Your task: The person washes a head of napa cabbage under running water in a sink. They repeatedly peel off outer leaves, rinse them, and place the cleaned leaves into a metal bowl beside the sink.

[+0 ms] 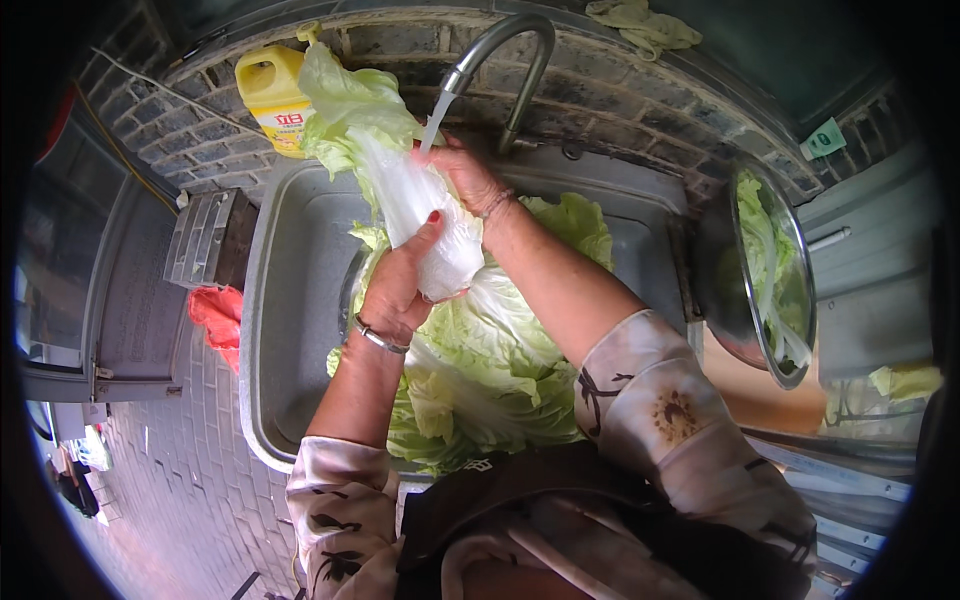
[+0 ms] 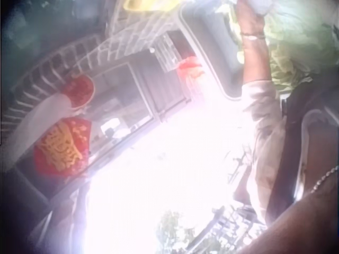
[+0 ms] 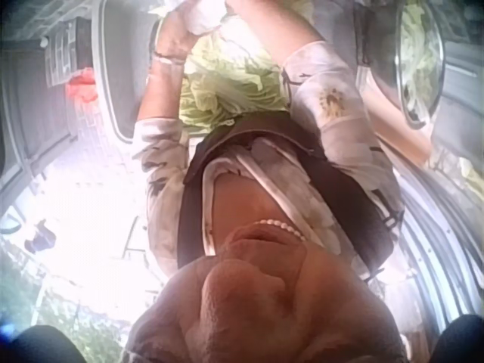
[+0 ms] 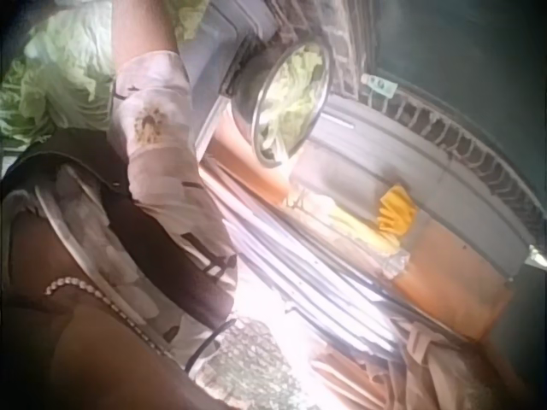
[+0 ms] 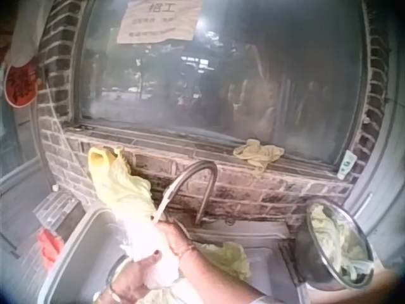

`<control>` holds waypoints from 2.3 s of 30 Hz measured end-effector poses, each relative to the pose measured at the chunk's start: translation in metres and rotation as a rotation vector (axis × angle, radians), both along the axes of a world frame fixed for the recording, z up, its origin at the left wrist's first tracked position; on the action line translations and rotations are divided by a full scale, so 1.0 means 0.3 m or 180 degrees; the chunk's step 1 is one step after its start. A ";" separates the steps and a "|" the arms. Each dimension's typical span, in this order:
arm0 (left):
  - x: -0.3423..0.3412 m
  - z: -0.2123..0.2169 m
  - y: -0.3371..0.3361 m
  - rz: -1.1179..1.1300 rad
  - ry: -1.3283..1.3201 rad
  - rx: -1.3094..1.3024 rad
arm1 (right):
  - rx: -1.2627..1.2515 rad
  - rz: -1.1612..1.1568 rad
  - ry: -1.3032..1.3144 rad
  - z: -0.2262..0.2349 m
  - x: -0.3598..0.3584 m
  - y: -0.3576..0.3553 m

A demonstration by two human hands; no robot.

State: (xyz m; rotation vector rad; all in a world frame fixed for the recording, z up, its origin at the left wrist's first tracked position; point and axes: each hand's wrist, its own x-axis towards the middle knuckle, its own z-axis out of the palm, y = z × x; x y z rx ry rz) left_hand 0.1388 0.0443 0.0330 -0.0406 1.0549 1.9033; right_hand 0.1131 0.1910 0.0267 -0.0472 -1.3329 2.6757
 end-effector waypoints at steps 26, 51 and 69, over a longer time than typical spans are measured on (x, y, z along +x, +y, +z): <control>0.054 -0.020 -0.040 0.0197 0.1296 -0.0590 | -0.1081 0.0608 -0.0423 0.021 0.082 -0.049; -0.188 -0.148 0.038 0.0544 -0.0634 0.1522 | 0.8001 0.0074 0.0068 0.388 0.549 0.104; -0.027 -0.083 -0.106 -0.0083 0.0670 0.0632 | 0.7891 -0.3442 -0.2887 0.587 1.169 0.578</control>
